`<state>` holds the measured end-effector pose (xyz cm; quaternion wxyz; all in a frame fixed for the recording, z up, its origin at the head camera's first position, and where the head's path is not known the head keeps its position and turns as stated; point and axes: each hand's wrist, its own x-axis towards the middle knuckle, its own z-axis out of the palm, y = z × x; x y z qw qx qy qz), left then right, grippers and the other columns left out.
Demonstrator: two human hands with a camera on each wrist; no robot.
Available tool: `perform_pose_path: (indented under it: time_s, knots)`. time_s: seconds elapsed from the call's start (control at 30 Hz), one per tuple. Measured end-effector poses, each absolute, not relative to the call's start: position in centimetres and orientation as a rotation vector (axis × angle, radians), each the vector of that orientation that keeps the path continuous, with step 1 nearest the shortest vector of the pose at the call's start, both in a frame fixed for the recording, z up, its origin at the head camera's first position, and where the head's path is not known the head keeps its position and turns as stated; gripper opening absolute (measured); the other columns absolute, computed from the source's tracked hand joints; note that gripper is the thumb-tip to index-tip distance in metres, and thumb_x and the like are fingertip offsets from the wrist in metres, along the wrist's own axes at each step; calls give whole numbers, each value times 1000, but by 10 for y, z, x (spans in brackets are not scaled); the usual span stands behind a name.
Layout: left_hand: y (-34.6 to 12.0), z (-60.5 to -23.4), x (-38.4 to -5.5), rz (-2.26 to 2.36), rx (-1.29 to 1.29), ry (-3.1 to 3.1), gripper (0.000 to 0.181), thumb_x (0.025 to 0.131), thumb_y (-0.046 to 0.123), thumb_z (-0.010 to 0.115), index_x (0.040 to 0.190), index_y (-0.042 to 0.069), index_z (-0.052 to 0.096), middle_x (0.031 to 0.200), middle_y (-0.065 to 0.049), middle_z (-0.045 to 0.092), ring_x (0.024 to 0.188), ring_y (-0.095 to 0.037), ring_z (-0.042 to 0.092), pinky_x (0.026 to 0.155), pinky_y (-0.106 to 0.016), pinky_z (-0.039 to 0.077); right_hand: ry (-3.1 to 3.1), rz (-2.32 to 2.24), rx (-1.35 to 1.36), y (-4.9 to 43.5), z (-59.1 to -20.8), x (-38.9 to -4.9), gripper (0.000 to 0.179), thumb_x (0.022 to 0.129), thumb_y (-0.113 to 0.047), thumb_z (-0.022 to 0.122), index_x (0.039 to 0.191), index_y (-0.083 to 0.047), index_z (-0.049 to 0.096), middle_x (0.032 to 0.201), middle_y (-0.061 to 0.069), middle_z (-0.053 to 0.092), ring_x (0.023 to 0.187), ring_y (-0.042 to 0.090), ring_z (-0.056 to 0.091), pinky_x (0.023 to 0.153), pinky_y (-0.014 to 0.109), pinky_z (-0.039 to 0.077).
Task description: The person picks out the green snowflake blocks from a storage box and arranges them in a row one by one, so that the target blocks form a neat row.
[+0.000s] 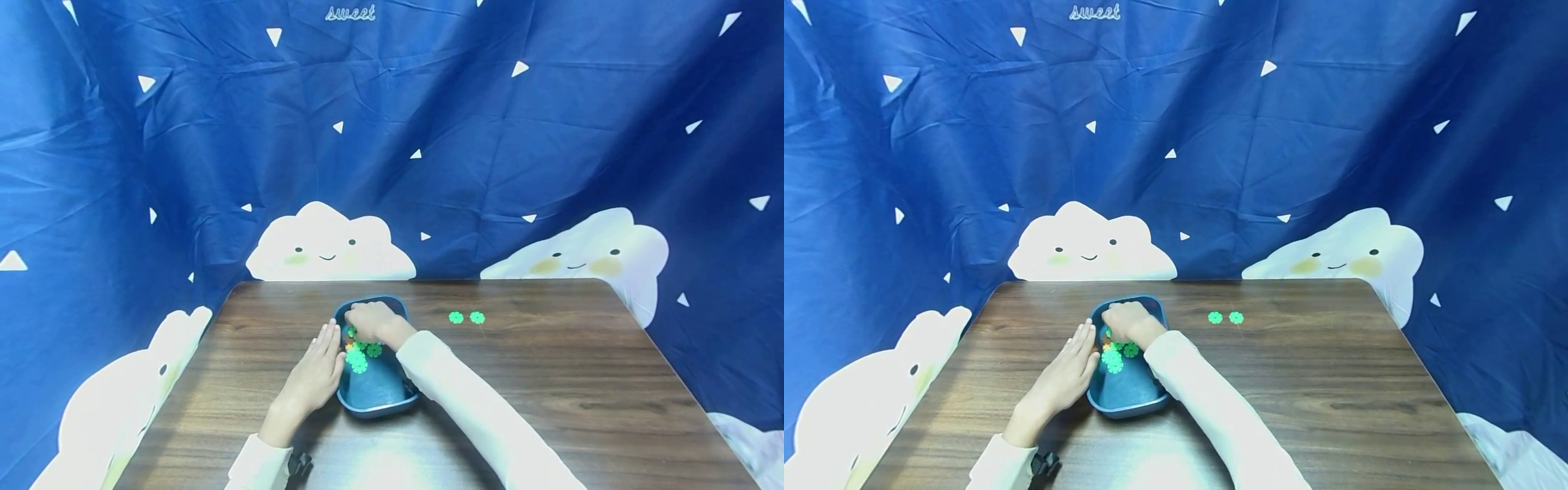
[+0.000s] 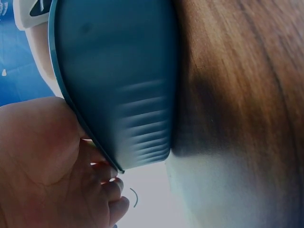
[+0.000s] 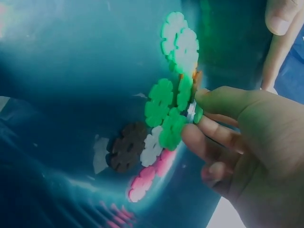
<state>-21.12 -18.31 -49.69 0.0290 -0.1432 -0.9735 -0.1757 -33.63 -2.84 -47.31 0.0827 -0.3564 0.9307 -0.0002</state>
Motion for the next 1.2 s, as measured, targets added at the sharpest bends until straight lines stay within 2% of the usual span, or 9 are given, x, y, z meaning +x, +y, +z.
perform_pose_path:
  time_s: [0.1,0.27,0.93,1.07,1.2]
  knots:
    - [-182,-496,-210,-550,-445,-2999,61,115,23,41,163,-11,27,175,-26,22,163,-43,23,132,-58,27,2790,-8,-1067,-25,-469,-336,25,103,-31,72,124,-18,73,111,-3,69,90,13,65,85,32,61]
    - [-181,-496,-209,-562,-446,-2984,60,114,21,43,162,-12,29,174,-28,24,163,-45,24,132,-59,27,2807,-31,-1084,-20,-463,-337,24,102,-31,73,122,-18,74,111,-3,70,94,13,67,88,33,62]
    - [-179,-499,-207,-560,-482,-2951,60,112,19,46,160,-14,32,172,-31,27,160,-48,29,130,-62,29,2889,-145,-1064,26,-431,-330,32,102,-33,73,130,-17,74,121,0,71,103,19,71,95,39,62]
    - [-180,-499,-207,-550,-500,-2932,59,112,19,43,160,-14,32,171,-32,28,159,-49,30,129,-63,30,2924,-153,-1068,39,-424,-330,30,100,-33,75,126,-18,76,119,1,72,106,21,71,96,41,61]
    - [-181,-497,-208,-561,-490,-2936,59,113,19,43,160,-14,32,171,-31,28,160,-49,29,129,-63,30,2952,-155,-1073,53,-417,-331,25,100,-33,74,121,-19,77,115,-1,71,102,19,71,91,42,62]
